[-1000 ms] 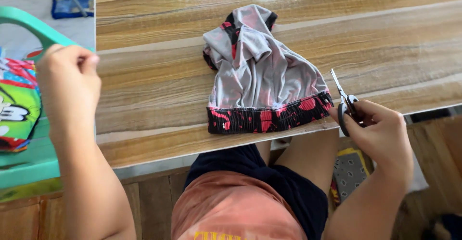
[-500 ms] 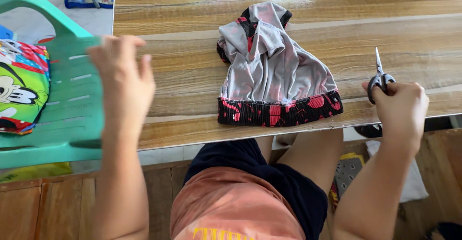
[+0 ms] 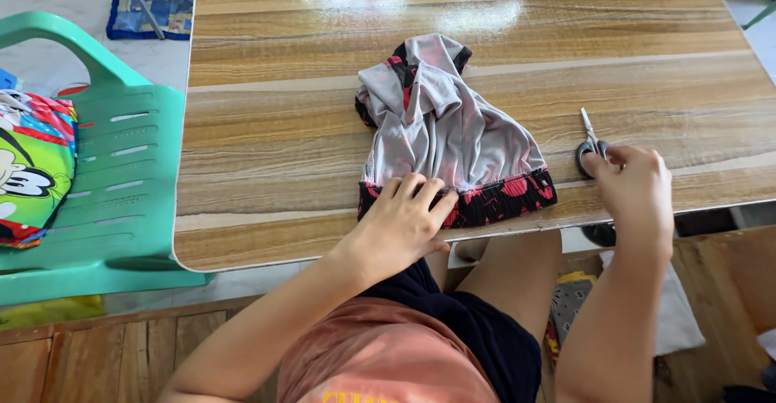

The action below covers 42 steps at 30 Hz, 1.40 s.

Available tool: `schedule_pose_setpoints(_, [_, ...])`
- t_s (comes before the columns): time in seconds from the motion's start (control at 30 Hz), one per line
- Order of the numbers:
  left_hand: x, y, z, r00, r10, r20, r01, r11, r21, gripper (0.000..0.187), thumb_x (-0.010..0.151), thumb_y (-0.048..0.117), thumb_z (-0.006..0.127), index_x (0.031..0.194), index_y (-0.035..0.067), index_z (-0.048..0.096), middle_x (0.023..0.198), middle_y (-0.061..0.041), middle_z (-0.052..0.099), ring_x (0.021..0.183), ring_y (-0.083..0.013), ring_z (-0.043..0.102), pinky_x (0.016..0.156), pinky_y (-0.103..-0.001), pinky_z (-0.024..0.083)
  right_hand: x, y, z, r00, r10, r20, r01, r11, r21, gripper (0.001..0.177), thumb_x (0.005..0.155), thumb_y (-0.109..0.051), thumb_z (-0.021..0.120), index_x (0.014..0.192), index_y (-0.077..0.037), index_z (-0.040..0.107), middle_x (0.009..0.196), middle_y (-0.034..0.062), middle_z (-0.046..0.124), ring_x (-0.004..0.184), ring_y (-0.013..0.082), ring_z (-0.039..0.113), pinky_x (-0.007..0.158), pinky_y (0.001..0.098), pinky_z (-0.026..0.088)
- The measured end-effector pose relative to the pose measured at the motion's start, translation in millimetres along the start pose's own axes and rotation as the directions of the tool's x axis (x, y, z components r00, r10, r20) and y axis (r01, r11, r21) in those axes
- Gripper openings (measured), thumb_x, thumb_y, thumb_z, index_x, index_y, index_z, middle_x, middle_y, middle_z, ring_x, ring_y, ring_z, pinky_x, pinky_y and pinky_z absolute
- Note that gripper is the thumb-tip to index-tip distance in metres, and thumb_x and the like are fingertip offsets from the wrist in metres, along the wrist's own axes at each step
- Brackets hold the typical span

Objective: The person uses scissors to trim threads and edges on a pair of patterned shorts, then folds them. They then unfold and fold a second pair of patterned shorts.

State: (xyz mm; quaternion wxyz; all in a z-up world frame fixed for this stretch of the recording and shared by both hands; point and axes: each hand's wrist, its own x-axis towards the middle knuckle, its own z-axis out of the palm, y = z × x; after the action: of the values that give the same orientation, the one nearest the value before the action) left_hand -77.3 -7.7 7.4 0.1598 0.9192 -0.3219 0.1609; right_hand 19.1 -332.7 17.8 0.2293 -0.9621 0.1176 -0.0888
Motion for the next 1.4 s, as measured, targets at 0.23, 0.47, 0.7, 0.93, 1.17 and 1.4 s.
schedule_pose_setpoints(0.23, [2.7,0.8,3.2,0.996,0.041,0.085,-0.062,0.962,0.265,0.049,0.082,0.011,0.067,0.128,-0.004,0.062,0.106,-0.009,0.064,0.103,-0.0254,0.061,0.086,-0.036,0.053,-42.8,-38.9,-13.8,0.698,-0.648,0.303,0.585,0.761,0.28,0.068,0.067,-0.036,0.089,0.128,-0.011,0.072,0.134,0.0143,0.062,0.129,0.0318,0.051,0.104,0.0438,0.042])
schedule_pose_setpoints(0.47, [30.0,-24.2,8.9,0.996,0.067,0.055,-0.068,0.998,0.009,0.024,0.088,0.008,0.062,0.111,0.001,0.064,0.103,-0.012,0.068,0.094,-0.0258,0.067,0.079,-0.037,0.055,-43.6,-55.6,-7.0,0.801,-0.507,0.318,0.408,0.851,0.331,0.046,0.084,-0.021,0.07,0.129,-0.014,0.07,0.123,0.0083,0.071,0.109,0.0265,0.065,0.089,0.0408,0.052])
schedule_pose_setpoints(0.7, [81.1,-48.8,-44.4,0.934,-0.306,0.184,0.28,0.309,-0.909,0.024,0.109,0.024,0.048,0.117,0.007,0.064,0.092,-0.001,0.071,0.082,-0.009,0.061,0.079,-0.027,0.052,-37.0,-83.9,2.8,0.803,-0.53,-0.271,0.595,0.706,0.384,0.046,0.093,-0.01,0.081,0.134,0.0,0.062,0.127,0.0155,0.065,0.119,0.0236,0.063,0.094,0.0347,0.05])
schedule_pose_setpoints(0.93, [107.8,-44.4,-61.0,0.989,-0.137,0.056,0.066,0.07,-0.995,0.029,0.112,0.025,0.052,0.124,0.001,0.063,0.101,-0.001,0.07,0.092,-0.0078,0.061,0.086,-0.026,0.053,-35.2,-83.5,46.6,0.699,-0.689,-0.191,0.598,0.417,0.684,0.033,0.09,0.012,0.055,0.119,0.001,0.065,0.121,0.0177,0.071,0.116,0.0186,0.067,0.105,0.0355,0.055])
schedule_pose_setpoints(1.17, [99.0,30.8,-1.3,0.989,0.105,0.102,0.072,0.258,-0.963,0.044,0.112,0.028,0.052,0.146,0.0,0.05,0.132,-0.01,0.064,0.126,-0.0159,0.055,0.111,-0.029,0.042,3.2,-173.4,56.0,0.516,-0.853,-0.081,-0.218,-0.222,0.95,0.054,0.09,-0.023,0.068,0.142,-0.01,0.055,0.137,0.0177,0.063,0.123,0.0284,0.065,0.1,0.0378,0.055])
schedule_pose_setpoints(1.4, [110.5,-29.2,-18.6,0.925,-0.355,0.135,-0.036,-0.436,-0.899,0.038,0.107,0.028,0.054,0.141,0.01,0.053,0.126,-0.009,0.067,0.116,-0.0211,0.063,0.103,-0.041,0.052,13.2,-146.0,27.4,0.423,-0.891,-0.167,0.585,0.127,0.801,0.062,0.095,-0.026,0.076,0.142,0.005,0.051,0.136,0.0283,0.059,0.119,0.0338,0.058,0.096,0.0421,0.05])
